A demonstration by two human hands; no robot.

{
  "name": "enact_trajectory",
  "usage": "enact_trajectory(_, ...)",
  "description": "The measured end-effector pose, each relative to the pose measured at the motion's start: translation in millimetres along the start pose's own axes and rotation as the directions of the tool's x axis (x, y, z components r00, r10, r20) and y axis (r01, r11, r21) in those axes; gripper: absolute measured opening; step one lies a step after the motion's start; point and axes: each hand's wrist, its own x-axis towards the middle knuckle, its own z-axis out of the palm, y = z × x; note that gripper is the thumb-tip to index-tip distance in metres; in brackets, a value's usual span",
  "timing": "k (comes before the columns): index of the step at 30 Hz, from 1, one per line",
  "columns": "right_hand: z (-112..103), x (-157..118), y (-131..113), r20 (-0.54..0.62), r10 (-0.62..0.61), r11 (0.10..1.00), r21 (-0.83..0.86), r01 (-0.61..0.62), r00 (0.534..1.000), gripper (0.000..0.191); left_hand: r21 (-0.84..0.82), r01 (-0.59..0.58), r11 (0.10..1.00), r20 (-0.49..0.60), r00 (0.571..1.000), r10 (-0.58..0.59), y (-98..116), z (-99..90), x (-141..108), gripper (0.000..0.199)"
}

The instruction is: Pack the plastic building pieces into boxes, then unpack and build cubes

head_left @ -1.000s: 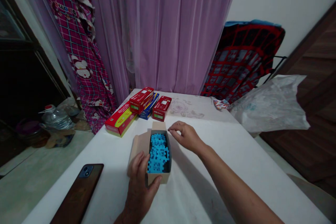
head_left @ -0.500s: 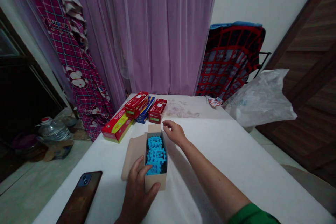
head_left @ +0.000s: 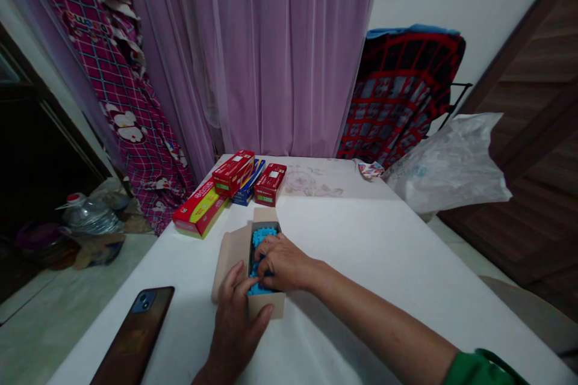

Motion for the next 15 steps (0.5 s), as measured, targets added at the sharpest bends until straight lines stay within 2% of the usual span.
enact_trajectory(6, 5, 1, -2, 0.004, 0.001, 1.000, 0.020, -0.001, 1.000, 0.012, -0.006, 0.007, 1.000, -0.006, 1.000, -0.007, 3, 1.0, 1, 0.038)
enact_trajectory(10, 0, 1, -3, 0.001, -0.017, 1.000, 0.024, 0.017, 1.000, 0.011, -0.022, 0.024, 0.999, -0.020, 0.999, -0.025, 5, 1.3, 0, 0.038)
enact_trajectory(15, -11, -3, 1, -0.072, 0.040, 0.999, 0.036, -0.038, 0.997, 0.011, -0.035, 0.026, 0.999, -0.027, 0.999, -0.027, 5, 0.0, 1, 0.037)
